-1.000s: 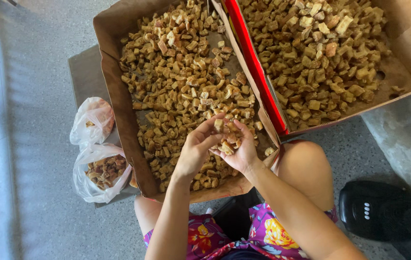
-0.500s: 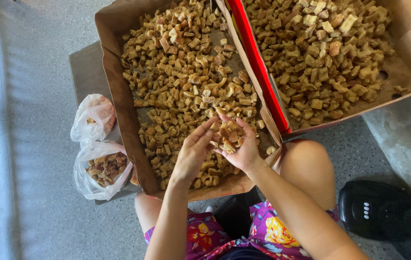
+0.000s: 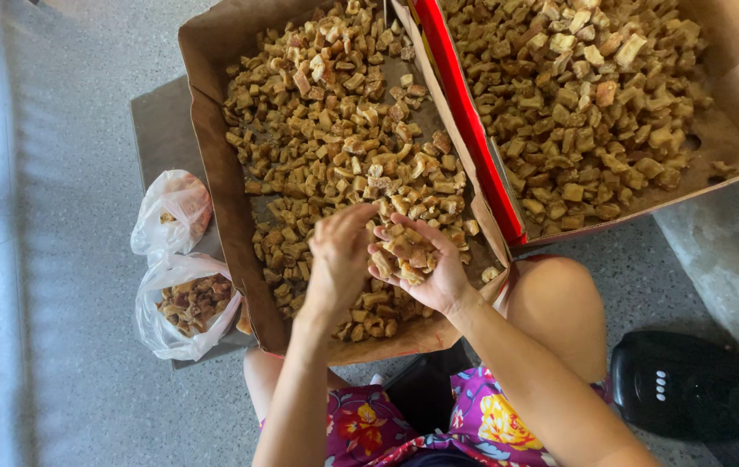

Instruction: The person sits on the floor and sorts small, brown, cubed food items by hand. They pick up handfuls from a large cardboard box on the left and transfer them into a second cardboard box on the right. Two plastic bags containing similar items are visible on the floor to the left.

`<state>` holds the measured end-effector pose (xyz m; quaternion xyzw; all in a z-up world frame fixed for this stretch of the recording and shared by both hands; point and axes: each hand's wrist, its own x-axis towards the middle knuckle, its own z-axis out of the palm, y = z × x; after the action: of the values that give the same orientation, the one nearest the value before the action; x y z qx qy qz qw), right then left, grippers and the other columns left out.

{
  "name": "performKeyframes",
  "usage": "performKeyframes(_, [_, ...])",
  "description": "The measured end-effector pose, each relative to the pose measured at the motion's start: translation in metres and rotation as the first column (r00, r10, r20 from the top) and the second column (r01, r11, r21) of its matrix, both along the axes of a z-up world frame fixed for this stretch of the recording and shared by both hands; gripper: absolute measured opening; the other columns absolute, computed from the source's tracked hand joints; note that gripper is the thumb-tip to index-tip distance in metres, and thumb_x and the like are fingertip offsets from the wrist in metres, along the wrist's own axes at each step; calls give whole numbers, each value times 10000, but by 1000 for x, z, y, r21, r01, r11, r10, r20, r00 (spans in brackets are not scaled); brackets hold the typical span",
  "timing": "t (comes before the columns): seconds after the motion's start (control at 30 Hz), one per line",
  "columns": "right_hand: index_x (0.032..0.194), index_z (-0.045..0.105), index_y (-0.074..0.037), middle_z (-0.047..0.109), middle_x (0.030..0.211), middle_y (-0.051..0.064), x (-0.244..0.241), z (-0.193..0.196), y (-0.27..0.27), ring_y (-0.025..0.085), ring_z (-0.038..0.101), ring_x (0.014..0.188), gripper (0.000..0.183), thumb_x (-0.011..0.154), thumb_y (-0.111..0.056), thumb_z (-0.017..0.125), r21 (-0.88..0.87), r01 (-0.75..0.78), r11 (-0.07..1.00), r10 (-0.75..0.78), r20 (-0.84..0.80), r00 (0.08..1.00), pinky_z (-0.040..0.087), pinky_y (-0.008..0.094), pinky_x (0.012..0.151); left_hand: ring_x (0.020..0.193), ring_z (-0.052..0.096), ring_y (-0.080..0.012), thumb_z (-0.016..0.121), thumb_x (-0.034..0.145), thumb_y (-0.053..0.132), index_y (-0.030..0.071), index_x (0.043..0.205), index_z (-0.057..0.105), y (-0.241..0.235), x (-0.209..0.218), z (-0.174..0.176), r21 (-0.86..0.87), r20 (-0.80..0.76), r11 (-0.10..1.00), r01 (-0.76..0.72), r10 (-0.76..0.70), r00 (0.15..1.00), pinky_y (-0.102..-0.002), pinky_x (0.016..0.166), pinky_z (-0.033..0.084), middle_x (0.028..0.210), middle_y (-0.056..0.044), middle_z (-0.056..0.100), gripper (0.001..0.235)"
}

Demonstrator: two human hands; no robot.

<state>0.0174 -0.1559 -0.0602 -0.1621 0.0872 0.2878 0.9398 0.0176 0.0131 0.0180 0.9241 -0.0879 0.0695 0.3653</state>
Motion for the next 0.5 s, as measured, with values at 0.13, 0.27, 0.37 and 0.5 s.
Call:
performKeyframes(0.13, [1189, 657, -168, 676, 1241, 95, 2, 1, -3, 343, 652, 1182, 266, 1021, -371, 624, 107, 33, 994, -36, 25, 999, 530, 585, 1041, 1311, 548, -329, 602, 1006, 111, 120, 1334, 666, 62, 3, -12, 100, -41, 979, -176, 181, 983, -498, 1114, 415, 1357, -123, 672, 334])
performKeyframes(0.27, [1266, 688, -185, 684, 1254, 129, 10, 7, -10, 342, 646, 1135, 359, 1006, -424, 624, 134, 113, 984, -117, 21, 993, 562, 552, 946, 1302, 541, -429, 653, 979, 157, 60, 1401, 569, 137, -4, -48, 195, -96, 931, -309, 332, 939, -510, 1105, 450, 1396, -255, 587, 441])
performKeyframes(0.37, [1269, 679, -178, 685, 1267, 132, 11, 11, -14, 347, 645, 1147, 380, 1011, -451, 625, 94, 180, 979, -185, 40, 982, 568, 531, 938, 1293, 479, -506, 699, 900, 172, 49, 1454, 487, 163, 10, -80, 321, -137, 896, -306, 364, 921, -539, 1068, 424, 1430, -296, 518, 605])
performKeyframes(0.5, [1216, 686, -164, 692, 1199, 122, 14, 11, -18, 321, 646, 1116, 372, 982, -448, 632, -12, 241, 970, -241, -41, 970, 562, 516, 941, 1320, 455, -507, 752, 894, 317, 73, 1525, 366, 162, 39, -94, 430, -198, 879, -206, 315, 928, -556, 1054, 443, 1480, -295, 442, 779])
